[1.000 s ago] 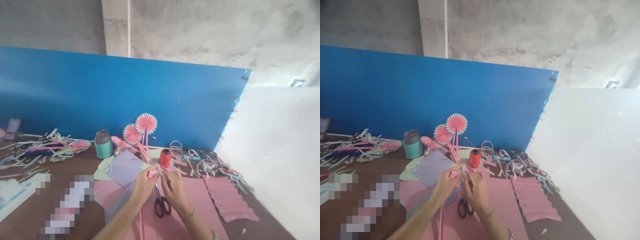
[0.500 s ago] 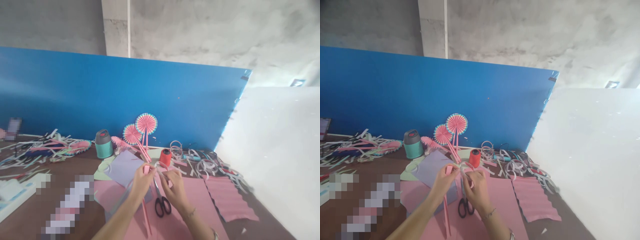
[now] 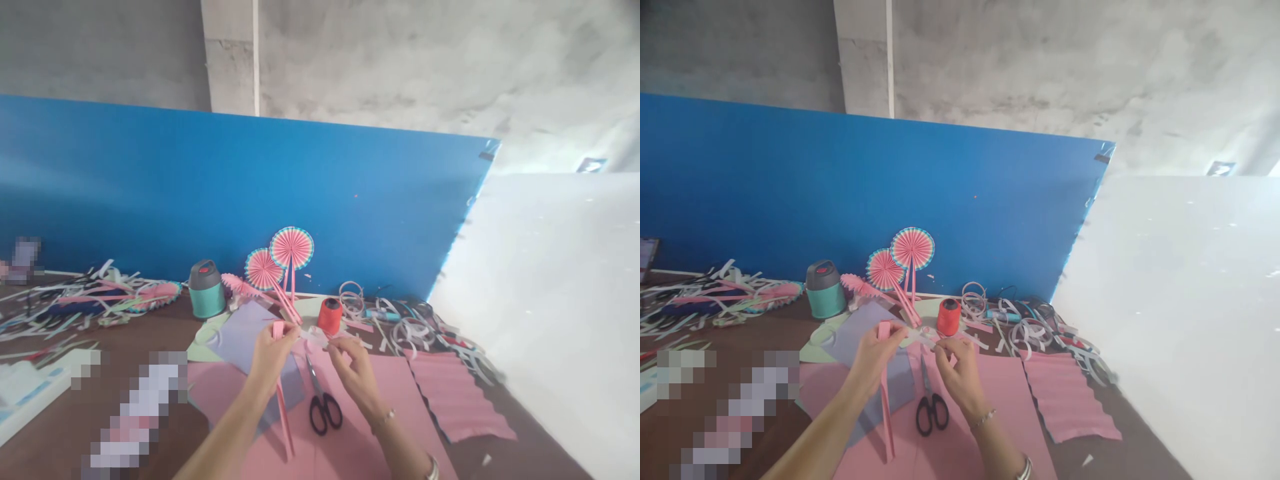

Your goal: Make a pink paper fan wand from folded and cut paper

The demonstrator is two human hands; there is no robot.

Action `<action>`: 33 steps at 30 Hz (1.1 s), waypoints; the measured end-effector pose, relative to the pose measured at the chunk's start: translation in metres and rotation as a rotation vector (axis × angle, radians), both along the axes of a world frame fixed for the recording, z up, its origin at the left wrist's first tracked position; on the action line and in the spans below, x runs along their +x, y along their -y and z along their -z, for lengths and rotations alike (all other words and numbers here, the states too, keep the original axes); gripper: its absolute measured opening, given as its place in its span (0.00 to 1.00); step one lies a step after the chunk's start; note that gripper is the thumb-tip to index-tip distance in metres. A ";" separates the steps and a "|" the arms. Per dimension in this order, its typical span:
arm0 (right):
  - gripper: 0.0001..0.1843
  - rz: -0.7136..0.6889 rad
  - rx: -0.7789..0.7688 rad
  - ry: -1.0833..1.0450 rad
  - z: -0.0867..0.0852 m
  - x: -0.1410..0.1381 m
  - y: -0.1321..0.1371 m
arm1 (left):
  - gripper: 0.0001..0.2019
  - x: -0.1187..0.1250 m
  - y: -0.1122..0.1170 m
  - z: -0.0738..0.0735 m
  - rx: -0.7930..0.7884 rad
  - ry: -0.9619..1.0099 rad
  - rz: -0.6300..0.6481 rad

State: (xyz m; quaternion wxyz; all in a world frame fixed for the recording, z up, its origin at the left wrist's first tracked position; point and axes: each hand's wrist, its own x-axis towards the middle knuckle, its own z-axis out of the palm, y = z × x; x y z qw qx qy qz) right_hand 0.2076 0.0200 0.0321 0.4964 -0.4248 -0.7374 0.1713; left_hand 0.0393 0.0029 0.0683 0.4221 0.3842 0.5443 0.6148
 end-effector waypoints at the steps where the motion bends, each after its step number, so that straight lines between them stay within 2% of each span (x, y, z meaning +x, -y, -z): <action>1: 0.15 0.008 -0.009 -0.004 0.000 0.000 0.000 | 0.07 0.000 -0.001 0.001 -0.007 -0.011 -0.001; 8: 0.15 0.066 -0.041 -0.033 -0.004 -0.001 0.000 | 0.07 0.002 -0.001 0.004 -0.021 -0.076 -0.028; 15: 0.14 0.104 0.003 -0.027 -0.009 0.000 0.001 | 0.09 0.005 0.006 0.001 0.023 -0.112 -0.042; 24: 0.15 0.052 0.057 0.018 -0.011 0.002 0.002 | 0.08 0.003 0.006 0.003 0.081 -0.136 -0.051; 28: 0.14 0.108 0.023 -0.078 -0.011 0.001 0.001 | 0.08 0.006 0.011 0.001 0.149 -0.206 -0.071; 33: 0.18 0.113 -0.123 -0.301 -0.011 -0.006 0.005 | 0.08 0.016 0.022 0.002 0.236 -0.335 -0.130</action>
